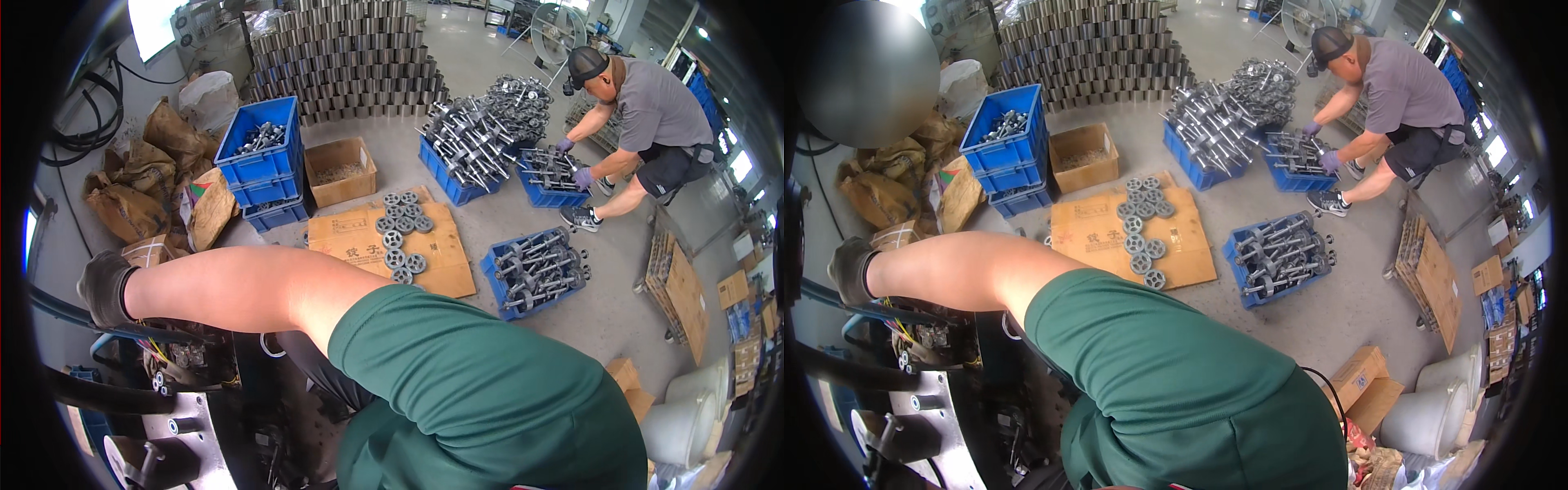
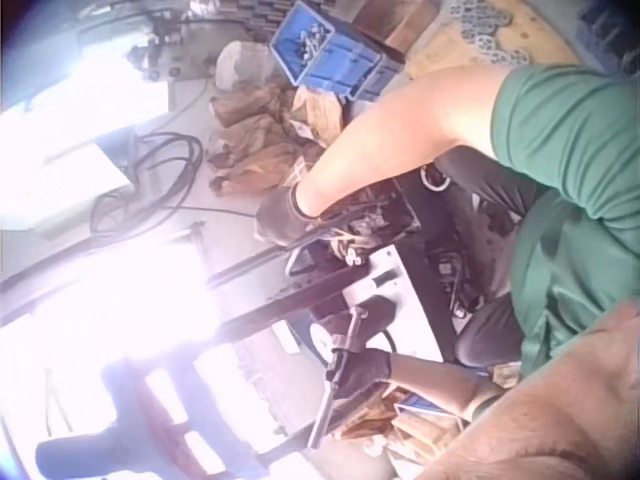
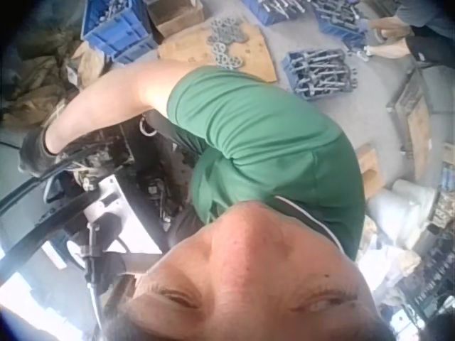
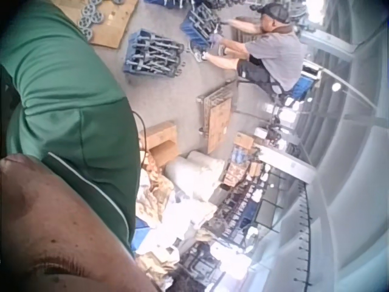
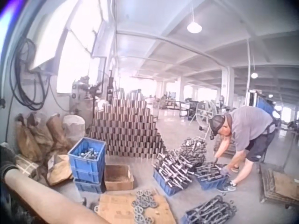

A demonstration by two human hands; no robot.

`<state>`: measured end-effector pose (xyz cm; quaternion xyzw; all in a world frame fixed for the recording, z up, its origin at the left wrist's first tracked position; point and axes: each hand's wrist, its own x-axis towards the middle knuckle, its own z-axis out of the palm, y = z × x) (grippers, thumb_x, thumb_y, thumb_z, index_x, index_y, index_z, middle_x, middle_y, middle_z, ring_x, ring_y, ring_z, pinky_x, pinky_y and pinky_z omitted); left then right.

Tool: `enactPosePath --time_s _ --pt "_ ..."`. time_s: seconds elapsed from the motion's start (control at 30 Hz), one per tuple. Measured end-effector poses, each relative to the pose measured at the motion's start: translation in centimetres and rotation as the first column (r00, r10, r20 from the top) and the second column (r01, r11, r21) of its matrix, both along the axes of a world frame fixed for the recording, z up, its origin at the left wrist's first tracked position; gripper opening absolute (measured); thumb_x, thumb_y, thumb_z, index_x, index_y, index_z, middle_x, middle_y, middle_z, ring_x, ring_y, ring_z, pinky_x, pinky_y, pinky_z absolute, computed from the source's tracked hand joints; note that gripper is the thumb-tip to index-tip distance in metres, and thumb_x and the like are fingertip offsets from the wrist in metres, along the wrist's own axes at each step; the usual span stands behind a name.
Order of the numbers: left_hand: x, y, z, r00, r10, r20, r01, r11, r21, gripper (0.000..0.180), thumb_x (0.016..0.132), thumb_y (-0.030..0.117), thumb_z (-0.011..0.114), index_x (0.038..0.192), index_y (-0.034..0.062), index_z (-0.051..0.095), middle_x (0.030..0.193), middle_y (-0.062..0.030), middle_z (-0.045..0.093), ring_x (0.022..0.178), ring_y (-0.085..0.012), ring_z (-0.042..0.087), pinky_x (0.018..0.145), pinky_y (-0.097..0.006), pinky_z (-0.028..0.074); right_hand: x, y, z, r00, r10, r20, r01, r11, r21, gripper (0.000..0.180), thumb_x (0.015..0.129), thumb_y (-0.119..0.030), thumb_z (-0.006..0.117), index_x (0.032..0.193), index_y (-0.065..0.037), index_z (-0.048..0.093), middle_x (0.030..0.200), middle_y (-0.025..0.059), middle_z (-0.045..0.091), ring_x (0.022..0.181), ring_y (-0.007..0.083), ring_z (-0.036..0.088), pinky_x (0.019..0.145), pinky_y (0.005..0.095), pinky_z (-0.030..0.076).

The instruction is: Using a hydraulic or manual press machine to assemble or shape metal components.

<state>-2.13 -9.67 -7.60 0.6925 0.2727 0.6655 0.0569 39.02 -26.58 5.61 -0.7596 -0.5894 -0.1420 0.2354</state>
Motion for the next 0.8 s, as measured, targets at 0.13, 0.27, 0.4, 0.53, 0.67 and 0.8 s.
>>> enactPosePath --time_s 0.13,0.27,0.4,0.53,0.67,0.8 --pt "-2.1 -8.5 -9.2 0.985 -0.165 0.044 0.170 0.931 -0.323 0.045 0.104 0.043 0.060 0.118 0.0004 0.062 0.104 -0.0139 0.068 0.090 -0.0271 0.068 0.080 -0.039 0.057 0.2 -2.0 -0.9 1.000 0.016 -0.025 -0.014 0.997 0.080 0.027 0.079 -0.031 0.074 0.093 -0.009 0.082 0.087 0.0142 0.079 0.087 0.0316 0.078 0.073 0.0474 0.057" --pt "-4.0 -9.5 -15.3 0.054 -0.131 0.990 0.982 -0.174 -0.077 0.032 0.107 0.027 0.053 0.123 0.0000 0.060 0.121 -0.0140 0.065 0.097 -0.0220 0.067 0.080 -0.036 0.057 -0.2 -5.3 -2.6 0.995 0.062 -0.081 -0.036 0.958 0.286 0.030 0.085 -0.033 0.069 0.098 -0.009 0.082 0.088 0.0126 0.078 0.087 0.0313 0.078 0.075 0.0482 0.057" --pt "-4.0 -7.3 -16.9 0.684 -0.243 0.687 0.729 0.222 -0.647 0.039 0.104 0.034 0.060 0.124 0.0010 0.066 0.119 -0.0141 0.068 0.103 -0.0242 0.065 0.089 -0.039 0.051 -0.7 -8.8 -3.9 0.970 0.163 -0.180 -0.056 0.871 0.488 0.024 0.087 -0.022 0.066 0.100 -0.008 0.079 0.090 0.0164 0.076 0.088 0.0347 0.076 0.077 0.0469 0.059" --pt "-2.7 -6.4 -16.4 0.491 0.329 0.806 0.848 0.029 -0.529 0.053 0.101 0.046 0.062 0.135 0.0046 0.068 0.132 -0.0145 0.068 0.125 -0.0311 0.063 0.116 -0.050 0.045 -1.5 -12.2 -6.1 0.972 0.139 -0.192 0.020 0.759 0.651 0.021 0.086 -0.015 0.067 0.102 -0.004 0.075 0.090 0.0186 0.074 0.087 0.0373 0.074 0.079 0.0485 0.059" --pt "-1.6 -8.9 -17.5 0.471 0.146 0.870 0.881 -0.134 -0.454 0.050 0.102 0.047 0.055 0.126 0.0057 0.070 0.131 -0.0129 0.069 0.127 -0.0281 0.060 0.113 -0.050 0.045 -3.5 -16.3 -11.3 0.724 0.367 -0.584 0.082 0.795 0.601 0.045 0.088 -0.020 0.074 0.129 -0.004 0.063 0.094 0.0128 0.072 0.086 0.0284 0.073 0.084 0.0436 0.059" --pt "0.3 -13.6 -18.6 0.481 0.340 0.809 0.877 -0.165 -0.452 0.037 0.097 0.046 0.066 0.114 0.0134 0.070 0.128 -0.0112 0.068 0.127 -0.0310 0.060 0.113 -0.056 0.044 -7.6 -18.1 -20.5 0.675 0.399 -0.621 0.124 0.767 0.629 0.079 0.090 -0.028 0.079 0.156 -0.008 0.039 0.129 0.0174 0.064 0.120 0.0293 0.063 0.107 0.0406 0.050"
